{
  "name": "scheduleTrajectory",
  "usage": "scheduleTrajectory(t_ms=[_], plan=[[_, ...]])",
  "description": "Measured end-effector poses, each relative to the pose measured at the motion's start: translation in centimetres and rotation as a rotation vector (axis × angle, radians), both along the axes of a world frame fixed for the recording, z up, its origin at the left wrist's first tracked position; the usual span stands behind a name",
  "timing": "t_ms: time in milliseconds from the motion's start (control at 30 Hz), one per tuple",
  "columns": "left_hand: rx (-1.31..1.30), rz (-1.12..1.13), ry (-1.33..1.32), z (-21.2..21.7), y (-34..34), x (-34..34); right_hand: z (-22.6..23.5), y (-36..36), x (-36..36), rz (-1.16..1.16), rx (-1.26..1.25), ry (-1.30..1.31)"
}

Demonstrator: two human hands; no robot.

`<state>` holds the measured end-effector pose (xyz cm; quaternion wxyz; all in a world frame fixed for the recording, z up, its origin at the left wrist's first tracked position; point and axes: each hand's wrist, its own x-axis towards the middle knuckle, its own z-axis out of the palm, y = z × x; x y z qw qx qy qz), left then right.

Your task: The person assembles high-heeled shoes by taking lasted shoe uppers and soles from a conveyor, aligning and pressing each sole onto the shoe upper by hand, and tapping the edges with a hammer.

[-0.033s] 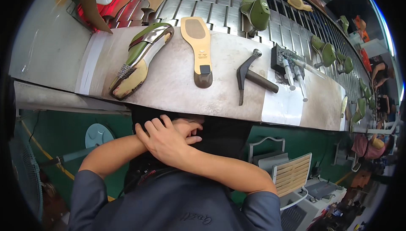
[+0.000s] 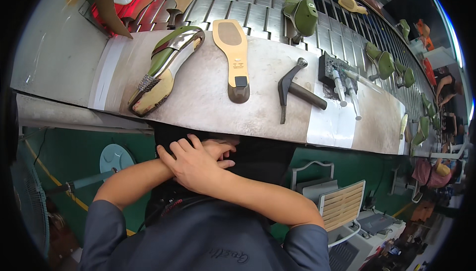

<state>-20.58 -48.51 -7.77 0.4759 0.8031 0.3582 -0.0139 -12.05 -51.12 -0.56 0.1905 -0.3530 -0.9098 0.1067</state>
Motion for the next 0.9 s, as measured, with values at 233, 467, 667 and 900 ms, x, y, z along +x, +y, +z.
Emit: scheduleTrajectory(t_ms=[233,467,667,900], plan=[[0.929,0.515,-0.534,9.3,-0.6,-9.8,5.7,7.4,8.0,-0.445,0.123,0.802],[0.885,0.819,-0.180,11.2,4.3,-13.2,3.1,13.7,8.0,-0.616,-0.540,0.947],[1.349,0.250,-0.265,12.7,3.6,-11.1,4.5,12.7,7.2,-0.672,-0.369,0.888],[1.255,0.093,-0.474,9.1,4.6,-6.7,4.2,10.8,8.6,-0.719,-0.459,0.998]])
